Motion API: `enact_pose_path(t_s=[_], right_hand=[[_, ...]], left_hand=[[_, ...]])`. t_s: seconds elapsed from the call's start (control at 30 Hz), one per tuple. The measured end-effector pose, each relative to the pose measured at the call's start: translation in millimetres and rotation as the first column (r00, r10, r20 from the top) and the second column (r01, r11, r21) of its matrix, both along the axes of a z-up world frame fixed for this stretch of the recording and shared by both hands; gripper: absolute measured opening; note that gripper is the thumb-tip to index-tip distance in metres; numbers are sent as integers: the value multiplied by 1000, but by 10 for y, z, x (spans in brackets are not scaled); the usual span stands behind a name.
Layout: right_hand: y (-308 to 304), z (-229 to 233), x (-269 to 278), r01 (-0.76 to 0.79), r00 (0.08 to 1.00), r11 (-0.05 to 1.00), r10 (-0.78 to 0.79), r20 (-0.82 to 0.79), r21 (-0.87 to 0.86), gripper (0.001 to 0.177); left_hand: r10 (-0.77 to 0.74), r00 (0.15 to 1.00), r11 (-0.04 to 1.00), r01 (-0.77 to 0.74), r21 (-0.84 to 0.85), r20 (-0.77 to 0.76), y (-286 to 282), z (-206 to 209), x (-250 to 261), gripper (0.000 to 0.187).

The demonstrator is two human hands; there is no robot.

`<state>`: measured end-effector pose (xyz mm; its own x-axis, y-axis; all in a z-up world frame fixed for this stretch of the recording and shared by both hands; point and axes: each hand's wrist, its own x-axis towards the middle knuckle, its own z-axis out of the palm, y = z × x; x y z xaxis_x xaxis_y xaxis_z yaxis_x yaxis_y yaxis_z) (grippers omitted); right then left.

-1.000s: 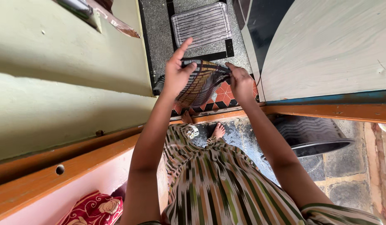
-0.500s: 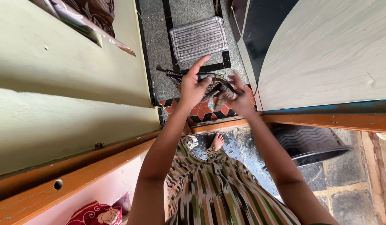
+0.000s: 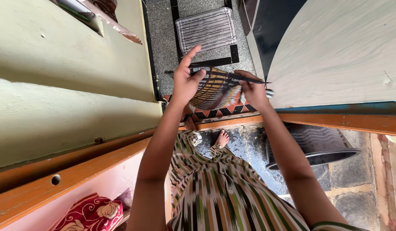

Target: The person holds a mat while another person pours water and scrubs it, then the person shakes the mat and hangs it over a ledge.

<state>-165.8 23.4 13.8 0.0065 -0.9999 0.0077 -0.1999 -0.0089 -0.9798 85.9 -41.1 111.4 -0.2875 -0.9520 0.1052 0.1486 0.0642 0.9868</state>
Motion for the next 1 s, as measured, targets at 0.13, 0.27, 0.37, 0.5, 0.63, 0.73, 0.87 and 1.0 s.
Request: enact_pose_path(t_s=[0.13,0.27,0.37,0.5,0.63,0.73,0.87,1.0], right_hand=[[184,94,-96,5,998,997,-9,60,73,30],[174,133,-221,-42,997,997,45,63,-57,28],[204,129,-334,-100,995,975,103,4,-196,33],[246,-105,-293,-29,1000,995,29,-1,-91,30],[264,-213,-210,19,994,984,-38,-106,-178,36],[255,-43,-127,6,982,975,-48,-185,-222,34],[253,130,-91,-51,996,987,40,-78,-154,28],[241,-26,-15,8,997,994,-16,-81,-105,27]], left_hand=[[59,997,996,-56,-67,50,-112,-122,-4,65],[56,998,996,-55,-70,2,-72,-246,-4,65],[2,1000,999,-1,42,-26,-36,-217,-69,67],[-83,992,996,84,-8,93,15,-96,-221,72],[-109,944,994,94,60,312,55,-32,-214,73],[-70,937,998,67,20,341,40,-144,-152,74],[10,979,990,19,-138,202,32,-341,-73,76],[-20,983,991,44,-130,183,25,-318,-63,75]])
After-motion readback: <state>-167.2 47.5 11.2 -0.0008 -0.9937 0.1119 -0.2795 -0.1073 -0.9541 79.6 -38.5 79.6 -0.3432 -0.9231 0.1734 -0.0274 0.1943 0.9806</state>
